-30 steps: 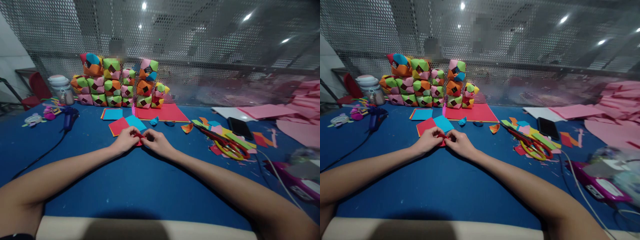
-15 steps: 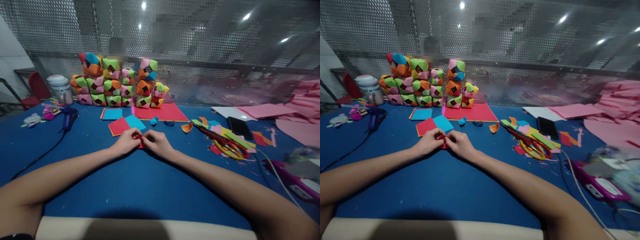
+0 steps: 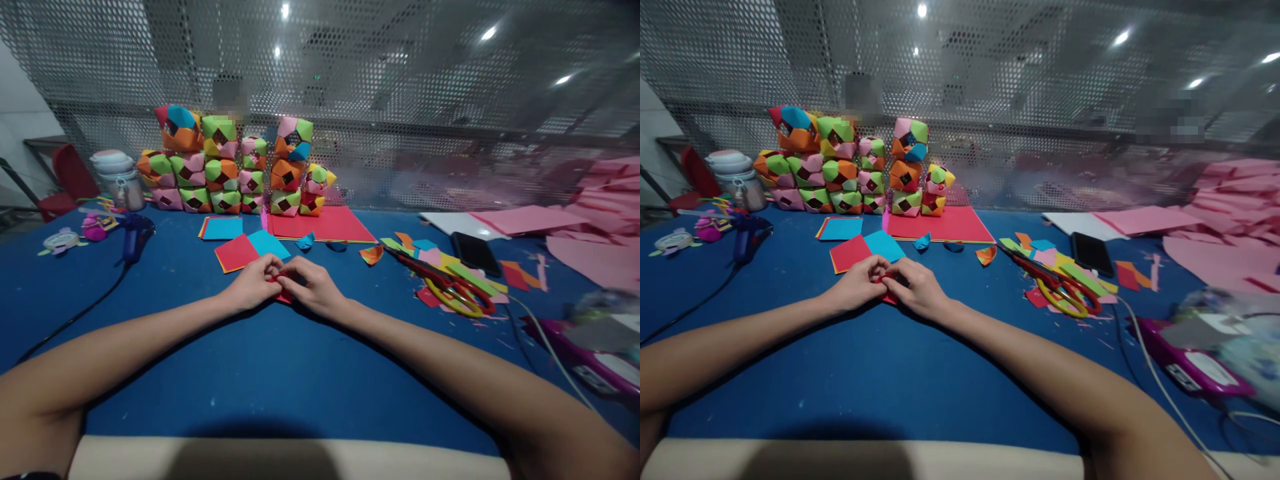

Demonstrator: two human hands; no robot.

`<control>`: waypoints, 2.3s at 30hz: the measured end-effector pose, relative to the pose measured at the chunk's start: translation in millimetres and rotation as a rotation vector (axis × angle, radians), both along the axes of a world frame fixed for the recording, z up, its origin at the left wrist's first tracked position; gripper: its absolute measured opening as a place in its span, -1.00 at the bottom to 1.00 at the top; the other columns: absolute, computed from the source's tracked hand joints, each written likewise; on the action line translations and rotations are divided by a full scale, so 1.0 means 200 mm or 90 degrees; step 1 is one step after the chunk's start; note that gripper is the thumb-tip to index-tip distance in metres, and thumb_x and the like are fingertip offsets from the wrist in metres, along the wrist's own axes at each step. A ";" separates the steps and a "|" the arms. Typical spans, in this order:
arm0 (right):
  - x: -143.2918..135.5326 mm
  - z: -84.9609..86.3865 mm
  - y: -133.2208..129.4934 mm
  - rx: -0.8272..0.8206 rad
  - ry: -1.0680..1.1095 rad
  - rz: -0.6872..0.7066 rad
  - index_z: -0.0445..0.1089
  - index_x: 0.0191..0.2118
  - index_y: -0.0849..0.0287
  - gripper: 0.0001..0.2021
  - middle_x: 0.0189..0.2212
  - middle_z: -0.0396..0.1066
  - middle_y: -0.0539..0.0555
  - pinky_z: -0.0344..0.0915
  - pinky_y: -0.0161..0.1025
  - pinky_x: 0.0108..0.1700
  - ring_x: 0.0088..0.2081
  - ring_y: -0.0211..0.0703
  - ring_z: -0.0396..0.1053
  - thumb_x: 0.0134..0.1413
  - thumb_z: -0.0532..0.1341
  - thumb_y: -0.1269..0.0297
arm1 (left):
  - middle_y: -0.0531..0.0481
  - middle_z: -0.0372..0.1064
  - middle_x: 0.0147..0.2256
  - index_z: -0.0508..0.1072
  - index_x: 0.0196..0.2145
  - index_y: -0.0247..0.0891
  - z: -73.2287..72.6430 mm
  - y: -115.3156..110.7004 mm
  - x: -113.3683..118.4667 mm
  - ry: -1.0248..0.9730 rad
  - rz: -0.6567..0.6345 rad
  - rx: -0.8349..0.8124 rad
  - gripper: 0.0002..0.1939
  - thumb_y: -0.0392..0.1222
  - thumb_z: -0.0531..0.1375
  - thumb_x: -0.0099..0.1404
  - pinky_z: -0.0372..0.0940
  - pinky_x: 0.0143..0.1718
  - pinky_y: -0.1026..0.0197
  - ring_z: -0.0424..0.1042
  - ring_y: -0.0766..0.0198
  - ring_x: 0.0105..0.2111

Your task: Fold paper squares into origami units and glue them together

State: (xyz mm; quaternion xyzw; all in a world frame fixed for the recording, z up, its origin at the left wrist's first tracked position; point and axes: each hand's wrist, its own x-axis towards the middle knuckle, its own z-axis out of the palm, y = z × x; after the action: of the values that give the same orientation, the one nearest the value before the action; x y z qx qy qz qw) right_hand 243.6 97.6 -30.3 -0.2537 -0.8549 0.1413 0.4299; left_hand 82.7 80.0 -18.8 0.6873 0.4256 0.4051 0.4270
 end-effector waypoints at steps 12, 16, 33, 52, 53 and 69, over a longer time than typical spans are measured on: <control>0.00 0.00 0.00 0.055 -0.009 -0.010 0.37 -0.39 0.19 -0.84 -0.47 0.38 0.06 0.21 -0.26 -0.31 -0.41 -0.23 0.30 0.15 0.10 0.29 | 0.15 0.23 -0.51 0.26 -0.25 -0.27 -0.01 0.00 -0.01 0.038 0.025 0.050 -0.72 -0.37 0.11 0.02 0.15 -0.51 0.34 0.26 0.40 -0.52; 0.01 0.02 0.00 -0.005 0.016 -0.025 0.38 -0.32 0.19 -0.82 -0.40 0.39 0.07 0.21 -0.28 -0.26 -0.35 -0.23 0.32 0.17 0.07 0.26 | 0.12 0.26 -0.48 0.31 -0.26 -0.27 -0.02 0.02 -0.02 0.046 0.061 0.090 -0.76 -0.35 0.11 0.04 0.16 -0.48 0.32 0.26 0.39 -0.49; 0.00 -0.02 0.02 -0.003 -0.075 -0.099 0.34 -0.50 0.18 -0.80 -0.53 0.38 0.01 0.11 -0.28 -0.34 -0.47 -0.26 0.26 0.11 0.10 0.31 | 0.10 0.27 -0.51 0.34 -0.44 -0.31 0.00 0.02 -0.02 0.051 0.135 0.100 -0.90 -0.36 0.10 0.01 0.16 -0.44 0.31 0.25 0.38 -0.48; -0.01 -0.02 0.02 0.032 -0.065 -0.117 0.32 -0.45 0.18 -0.85 -0.50 0.36 0.03 0.13 -0.27 -0.34 -0.45 -0.22 0.25 0.11 0.09 0.33 | 0.11 0.27 -0.52 0.33 -0.42 -0.29 0.00 0.02 -0.02 0.036 0.153 0.075 -0.90 -0.32 0.11 0.01 0.16 -0.50 0.32 0.24 0.39 -0.52; -0.01 -0.02 0.02 0.032 -0.063 -0.115 0.32 -0.46 0.18 -0.85 -0.51 0.36 0.03 0.13 -0.27 -0.35 -0.45 -0.22 0.25 0.10 0.10 0.33 | 0.09 0.29 -0.49 0.34 -0.39 -0.29 0.00 0.02 -0.02 0.034 0.146 0.071 -0.86 -0.31 0.12 0.01 0.17 -0.48 0.32 0.27 0.38 -0.51; 0.00 0.00 0.02 -0.043 0.026 -0.090 0.39 -0.33 0.18 -0.88 -0.39 0.44 0.08 0.25 -0.26 -0.28 -0.36 -0.19 0.37 0.09 0.10 0.36 | 0.06 0.35 -0.45 0.40 -0.37 -0.29 0.00 0.02 -0.03 0.005 0.129 0.057 -0.86 -0.25 0.17 0.06 0.25 -0.43 0.28 0.32 0.35 -0.46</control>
State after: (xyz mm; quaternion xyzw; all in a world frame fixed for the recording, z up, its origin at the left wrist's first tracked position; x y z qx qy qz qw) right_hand 243.6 102.3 -29.4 -0.3246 -0.8208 0.1447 0.4472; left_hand 77.4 84.0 -18.4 0.6608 0.4761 0.4619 0.3511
